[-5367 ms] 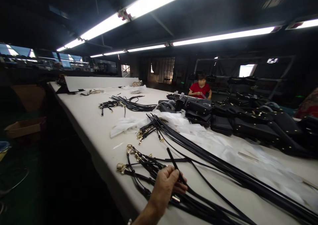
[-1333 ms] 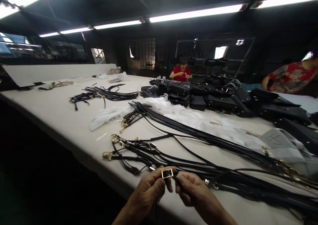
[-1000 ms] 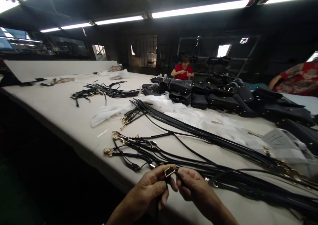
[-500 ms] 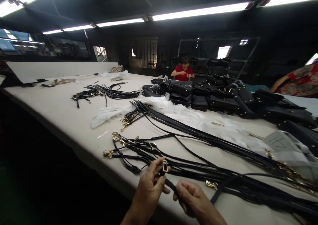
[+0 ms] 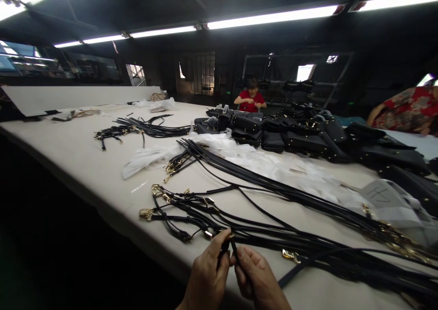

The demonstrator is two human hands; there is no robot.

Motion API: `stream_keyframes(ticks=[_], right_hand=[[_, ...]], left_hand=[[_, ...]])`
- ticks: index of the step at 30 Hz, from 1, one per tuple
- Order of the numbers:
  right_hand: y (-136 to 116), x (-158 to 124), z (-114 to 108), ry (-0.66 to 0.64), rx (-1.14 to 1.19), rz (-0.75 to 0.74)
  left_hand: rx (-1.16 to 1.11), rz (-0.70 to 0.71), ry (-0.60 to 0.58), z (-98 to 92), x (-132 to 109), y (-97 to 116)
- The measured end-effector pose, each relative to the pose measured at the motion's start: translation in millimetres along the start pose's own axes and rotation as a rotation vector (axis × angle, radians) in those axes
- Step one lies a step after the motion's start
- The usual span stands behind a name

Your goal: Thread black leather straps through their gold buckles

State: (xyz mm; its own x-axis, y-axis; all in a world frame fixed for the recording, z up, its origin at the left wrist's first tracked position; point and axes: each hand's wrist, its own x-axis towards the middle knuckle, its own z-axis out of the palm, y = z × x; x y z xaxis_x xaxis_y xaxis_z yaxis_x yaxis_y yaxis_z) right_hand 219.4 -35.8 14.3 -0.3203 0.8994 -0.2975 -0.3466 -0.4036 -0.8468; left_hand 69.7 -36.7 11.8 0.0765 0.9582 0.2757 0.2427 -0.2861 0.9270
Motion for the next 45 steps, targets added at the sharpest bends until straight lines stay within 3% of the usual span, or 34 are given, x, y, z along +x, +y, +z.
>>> stream_keyframes(ticks=[3,5,11,13,16,20,24,26,28,32,35,38,43,45], right_hand=[[-9.4,-1.7,2.5,-0.041,0.056,-0.001],[-16.7,-2.6,2.8,-0.070,0.092,-0.003],[-26.3,-2.4,2.9,0.010,-0.041,-0.043],[-27.2,-3.8,5.8,0.043,-0.098,-0.039],[-31.0,-9.0,12.9,0.097,-0.287,-0.167],[-40.6,-16.1,18.9,0.236,-0.821,-0.431],[-46.5,-17.8,11.4,0.190,-0.985,-0.574],[-49.2,-19.2,6.1,0.184,-0.909,-0.675],[-55.0,-22.4,3.5,0.210,-0.677,-0.669],[-77.9,-30.9,3.8,0.160,0.172,-0.508],[-94.4,-35.2,-1.7,0.066,0.581,-0.437],[-101.2,-37.0,-14.7,0.031,0.769,-0.405],[-104.3,-39.8,-33.9,0.120,0.943,-0.411],[-107.3,-43.1,-39.0,0.132,0.921,-0.450]], left_hand=[[0.041,0.138,-0.065,-3.1,-4.2,0.2],[0.004,0.132,-0.106,-4.8,-5.6,5.1],[-0.543,-0.403,-0.155,-8.3,3.3,21.0],[-0.701,-0.470,-0.205,-7.1,7.1,24.3],[-0.751,-0.468,-0.273,-2.4,9.7,29.0],[-0.676,-0.456,-0.246,8.4,10.8,30.7],[-0.586,-0.367,-0.327,21.4,14.2,29.9],[-0.534,-0.369,-0.348,26.0,16.9,32.9],[-0.506,-0.391,-0.366,28.7,19.1,37.9],[-0.573,-0.486,-0.566,31.6,19.4,45.7],[-0.624,-0.554,-0.692,33.8,16.7,45.7],[-0.691,-0.621,-0.755,34.6,13.8,47.3],[-0.773,-0.663,-0.998,36.6,11.7,56.1],[-0.816,-0.670,-0.981,39.6,13.2,55.8]])
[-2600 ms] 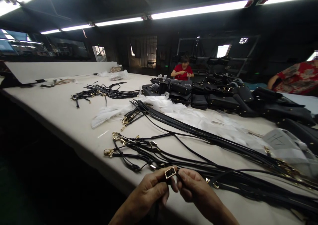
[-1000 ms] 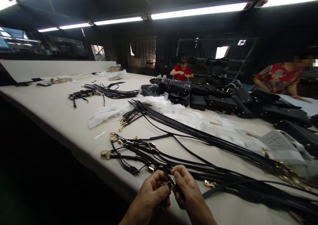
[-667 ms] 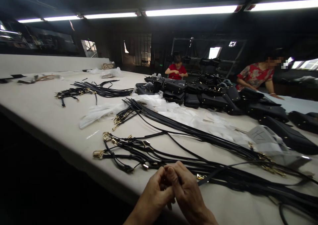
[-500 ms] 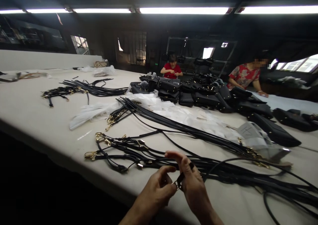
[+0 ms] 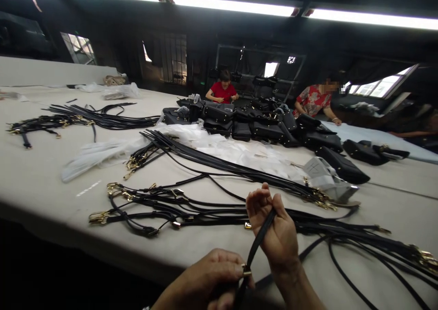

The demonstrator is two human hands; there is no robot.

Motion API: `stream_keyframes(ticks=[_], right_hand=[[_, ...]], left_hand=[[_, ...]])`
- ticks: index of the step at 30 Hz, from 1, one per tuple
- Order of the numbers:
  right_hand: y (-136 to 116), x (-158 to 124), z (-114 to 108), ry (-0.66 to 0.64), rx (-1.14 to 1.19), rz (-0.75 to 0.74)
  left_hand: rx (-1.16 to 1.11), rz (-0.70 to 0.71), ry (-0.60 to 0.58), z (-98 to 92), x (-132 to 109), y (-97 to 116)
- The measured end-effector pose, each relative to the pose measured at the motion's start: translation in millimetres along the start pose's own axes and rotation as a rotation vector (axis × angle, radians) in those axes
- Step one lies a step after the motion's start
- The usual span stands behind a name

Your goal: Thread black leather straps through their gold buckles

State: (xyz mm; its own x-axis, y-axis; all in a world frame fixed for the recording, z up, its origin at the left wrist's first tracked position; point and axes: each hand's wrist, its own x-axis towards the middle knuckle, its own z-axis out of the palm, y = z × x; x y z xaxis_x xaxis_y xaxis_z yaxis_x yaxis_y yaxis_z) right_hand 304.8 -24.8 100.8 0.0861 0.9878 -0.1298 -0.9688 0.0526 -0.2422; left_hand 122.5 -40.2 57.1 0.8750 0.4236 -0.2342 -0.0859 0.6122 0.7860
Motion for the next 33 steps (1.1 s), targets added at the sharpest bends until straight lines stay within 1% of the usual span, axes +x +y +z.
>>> stream_keyframes(ticks=[1,3,5,6,9,11,13,18,20,22,24,26,28,33], right_hand=[[-3.5,-1.0,-0.3,-0.019,-0.047,-0.019],[-10.1,-4.4,-3.1,-0.062,-0.216,-0.058],[-14.7,-9.2,-10.1,-0.110,-0.450,-0.073],[-15.7,-11.8,-15.1,-0.128,-0.576,-0.063],[-12.8,-18.8,-31.2,-0.133,-0.910,0.018],[-6.5,-22.3,-38.3,-0.111,-1.035,0.083],[0.8,-24.7,-40.5,-0.079,-1.050,0.121],[12.9,-27.7,-38.2,0.056,-0.898,0.184],[15.0,-29.7,-38.8,0.072,-0.860,0.183],[17.0,-32.8,-39.7,0.065,-0.860,0.162],[19.2,-36.4,-40.2,0.045,-0.897,0.125],[20.9,-39.2,-40.3,0.015,-0.968,0.076],[21.4,-40.6,-40.2,-0.007,-1.066,0.020],[22.8,-44.1,-39.3,-0.069,-1.306,-0.066]], left_hand=[[-0.017,0.016,0.036,-1.2,1.9,0.1],[0.008,0.049,0.156,-4.6,4.4,1.3],[0.125,0.079,0.290,-7.5,4.2,3.6],[0.196,0.090,0.337,-8.0,3.0,5.0],[0.371,0.117,0.414,-5.9,-1.8,8.9],[0.438,0.122,0.458,-3.5,-3.8,10.3],[0.473,0.130,0.492,-3.4,-3.9,10.3],[0.463,0.199,0.464,-14.6,-0.6,3.1],[0.460,0.218,0.477,-18.4,0.1,-0.6],[0.439,0.196,0.492,-18.8,-0.1,-2.6],[0.422,0.180,0.505,-16.1,-1.2,-2.0],[0.444,0.210,0.523,-11.9,-3.1,0.9],[0.494,0.251,0.547,-8.1,-5.5,4.3],[0.568,0.260,0.596,-4.9,-8.3,4.9]])
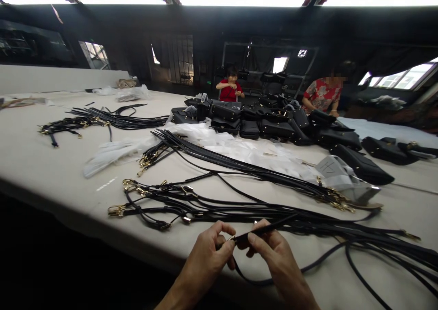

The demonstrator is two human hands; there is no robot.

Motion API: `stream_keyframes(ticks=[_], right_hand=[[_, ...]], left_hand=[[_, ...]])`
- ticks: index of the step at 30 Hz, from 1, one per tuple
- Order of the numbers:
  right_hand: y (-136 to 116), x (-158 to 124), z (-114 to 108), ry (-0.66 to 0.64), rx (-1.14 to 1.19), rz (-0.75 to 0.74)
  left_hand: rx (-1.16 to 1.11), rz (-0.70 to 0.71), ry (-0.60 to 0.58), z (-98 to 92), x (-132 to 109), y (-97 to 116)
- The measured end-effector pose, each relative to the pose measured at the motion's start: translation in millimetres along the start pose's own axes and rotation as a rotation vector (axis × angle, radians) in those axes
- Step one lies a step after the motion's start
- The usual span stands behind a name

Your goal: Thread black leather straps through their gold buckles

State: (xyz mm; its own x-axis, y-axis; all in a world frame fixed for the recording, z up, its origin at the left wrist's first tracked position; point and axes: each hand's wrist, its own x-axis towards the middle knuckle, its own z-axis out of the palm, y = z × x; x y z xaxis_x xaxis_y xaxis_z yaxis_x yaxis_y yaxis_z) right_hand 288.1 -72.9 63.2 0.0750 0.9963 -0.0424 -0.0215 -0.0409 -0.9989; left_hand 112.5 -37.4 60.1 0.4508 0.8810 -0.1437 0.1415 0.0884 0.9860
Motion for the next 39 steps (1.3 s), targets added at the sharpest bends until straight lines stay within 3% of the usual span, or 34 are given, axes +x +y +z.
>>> stream_keyframes(ticks=[3,6,9,12,15,20,24,27,31,35,39], right_hand=[[3.1,-8.7,10.0,0.074,-0.224,-0.177],[7.5,-18.7,20.5,0.120,-0.446,-0.530],[4.2,-20.6,16.5,-0.020,-0.559,-0.688],[-7.8,-13.3,0.7,-0.171,-0.477,-0.500],[-16.6,-2.4,-5.9,-0.044,-0.298,-0.272],[-4.6,12.6,20.2,-0.176,-0.205,-0.131],[18.2,18.0,34.6,-0.059,-0.099,-0.148],[28.6,21.1,29.8,-0.032,-0.081,-0.174],[15.9,27.4,21.1,-0.060,-0.326,-0.265],[-20.2,33.8,34.9,-0.288,-0.387,-0.398],[-47.4,37.1,57.0,-0.450,-0.225,-0.303]], left_hand=[[0.073,0.015,0.038,2.4,1.2,-4.6],[0.131,0.020,0.048,3.3,3.5,-10.2],[0.166,0.065,0.052,-0.7,3.7,-13.2],[0.020,0.061,-0.058,-6.8,0.8,-10.3],[-0.174,0.003,-0.192,-8.5,-2.0,-3.0],[-0.310,0.034,-0.294,-7.5,-0.5,4.1],[-0.337,0.004,-0.331,-13.2,-0.5,1.8],[-0.242,-0.010,-0.208,-17.5,-3.5,2.0],[0.004,0.098,0.080,-21.3,-5.4,1.9],[0.079,0.193,0.140,-18.9,-0.6,-7.7],[0.206,0.322,0.188,-16.4,3.1,-19.4]])
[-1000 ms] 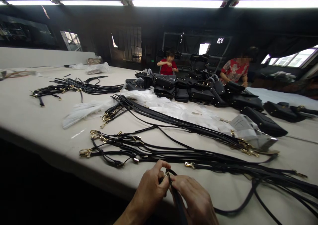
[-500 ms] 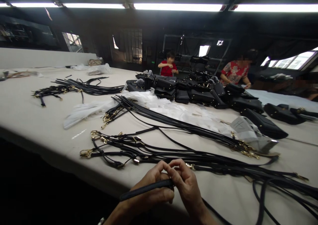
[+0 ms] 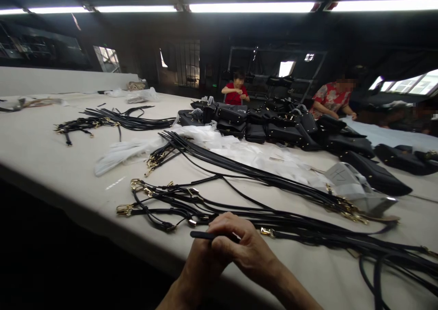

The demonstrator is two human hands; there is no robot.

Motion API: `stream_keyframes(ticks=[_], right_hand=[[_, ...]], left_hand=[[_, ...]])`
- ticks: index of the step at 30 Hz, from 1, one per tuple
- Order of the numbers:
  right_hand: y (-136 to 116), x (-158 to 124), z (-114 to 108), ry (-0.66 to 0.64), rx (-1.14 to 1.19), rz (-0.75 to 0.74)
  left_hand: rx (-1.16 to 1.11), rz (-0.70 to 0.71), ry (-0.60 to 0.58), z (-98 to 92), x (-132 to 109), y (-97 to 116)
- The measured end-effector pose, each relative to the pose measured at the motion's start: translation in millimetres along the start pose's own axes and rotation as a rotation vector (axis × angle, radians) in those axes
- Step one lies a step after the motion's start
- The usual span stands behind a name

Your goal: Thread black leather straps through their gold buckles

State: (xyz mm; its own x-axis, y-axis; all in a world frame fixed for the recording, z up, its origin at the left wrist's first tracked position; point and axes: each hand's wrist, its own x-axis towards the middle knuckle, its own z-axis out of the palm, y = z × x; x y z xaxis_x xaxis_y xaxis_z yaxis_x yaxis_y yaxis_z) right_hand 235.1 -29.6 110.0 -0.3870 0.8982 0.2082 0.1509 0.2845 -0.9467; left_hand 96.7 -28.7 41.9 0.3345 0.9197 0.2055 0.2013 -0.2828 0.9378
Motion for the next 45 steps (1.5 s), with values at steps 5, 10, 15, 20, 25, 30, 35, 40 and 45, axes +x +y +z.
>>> stream_keyframes(ticks=[5,10,15,20,25,30,35,40,45], right_hand=[[1.6,-1.3,-10.7,-0.007,0.312,0.148],[8.0,-12.2,-36.9,0.060,0.204,0.118],[4.0,-20.1,-38.6,0.039,-0.143,0.186],[1.3,-25.9,-42.4,0.002,-0.141,0.234],[1.2,-26.0,-48.2,0.016,-0.116,0.244],[4.0,-23.9,-37.8,-0.002,-0.128,0.227],[2.0,-22.3,-35.3,-0.026,-0.175,0.229],[8.3,-20.5,-22.2,-0.084,-0.057,0.221],[13.8,-23.5,-14.5,-0.104,-0.123,0.186]], left_hand=[[-0.022,-0.093,0.014,-8.4,-3.2,-1.8],[-0.161,-0.117,0.083,-21.7,-9.2,5.8],[-0.129,-0.076,0.119,-22.7,-15.7,9.9],[-0.134,-0.057,0.119,-22.8,-17.2,10.1],[-0.165,-0.054,0.086,-22.6,-16.4,7.8],[-0.219,-0.021,0.075,-19.6,-16.3,8.4],[-0.195,0.069,0.086,-21.7,-18.3,9.8],[-0.088,0.165,0.090,-17.1,-19.6,4.8],[-0.130,0.053,0.059,-16.6,-24.6,-0.4]])
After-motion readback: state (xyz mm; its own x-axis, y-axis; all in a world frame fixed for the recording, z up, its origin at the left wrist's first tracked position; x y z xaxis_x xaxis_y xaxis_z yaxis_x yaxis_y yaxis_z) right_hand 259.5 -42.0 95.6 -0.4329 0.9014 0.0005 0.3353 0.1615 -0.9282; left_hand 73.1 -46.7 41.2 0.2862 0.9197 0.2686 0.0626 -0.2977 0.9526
